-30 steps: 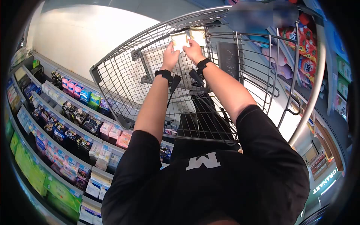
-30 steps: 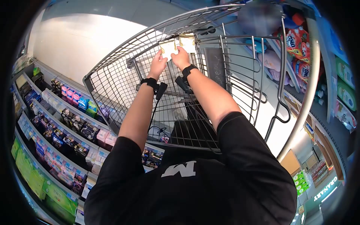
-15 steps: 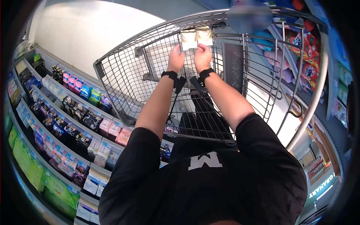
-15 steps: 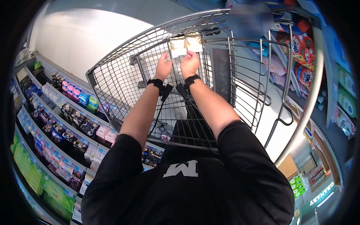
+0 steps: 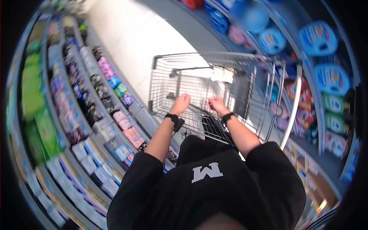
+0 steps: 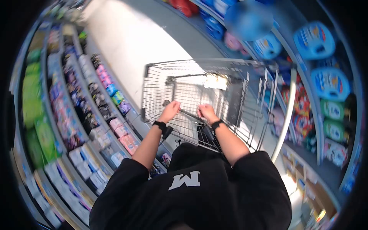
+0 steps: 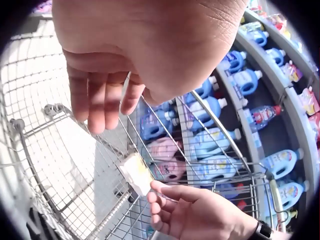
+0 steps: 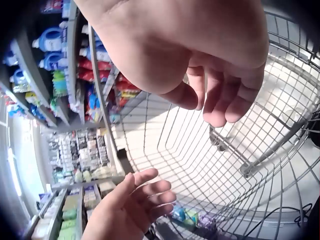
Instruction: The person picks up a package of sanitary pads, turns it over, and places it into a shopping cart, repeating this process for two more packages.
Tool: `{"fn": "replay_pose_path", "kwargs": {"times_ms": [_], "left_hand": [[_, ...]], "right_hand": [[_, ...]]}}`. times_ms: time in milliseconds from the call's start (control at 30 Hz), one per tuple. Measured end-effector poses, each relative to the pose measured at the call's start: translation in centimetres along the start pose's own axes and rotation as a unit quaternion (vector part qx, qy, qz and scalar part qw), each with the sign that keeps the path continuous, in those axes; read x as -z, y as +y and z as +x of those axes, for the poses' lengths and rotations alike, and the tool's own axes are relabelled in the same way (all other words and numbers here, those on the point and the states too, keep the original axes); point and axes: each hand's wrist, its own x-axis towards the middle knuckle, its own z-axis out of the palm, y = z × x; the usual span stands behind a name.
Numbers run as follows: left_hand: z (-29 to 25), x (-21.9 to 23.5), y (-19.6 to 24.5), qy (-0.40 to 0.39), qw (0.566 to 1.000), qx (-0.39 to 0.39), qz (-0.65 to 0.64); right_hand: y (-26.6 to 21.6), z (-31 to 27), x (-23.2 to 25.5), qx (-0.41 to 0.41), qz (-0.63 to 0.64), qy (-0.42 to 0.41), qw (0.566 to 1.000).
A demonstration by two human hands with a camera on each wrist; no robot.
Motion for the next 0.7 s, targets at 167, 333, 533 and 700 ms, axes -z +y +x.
{"fn": "replay_pose_path", "kwargs": {"times_ms": [167,333,533,700], "left_hand": [[-13.6,3.0,-1.2,0.233,0.969,-0.038,-0.07],[-29.6,0.8,-7.0,0.349,0.922,0.04,-0.164],[-49.2,-14.3,-18.1,0.426,0.846,0.317,-0.051],[-59.7,-39.0,-25.6,0.529,0.698,0.455,-0.158]], "right_hand": [[-1.1,-3.7,-3.8,0.016,-0.132,-0.068,0.989],[-1.5,-5.5,-8.7,-0.004,-0.323,-0.126,0.938],[2.6,-8.8,-14.2,0.133,-0.607,-0.156,0.768],[7.4,-11.3,-14.4,0.217,-0.772,-0.093,0.59]]}}
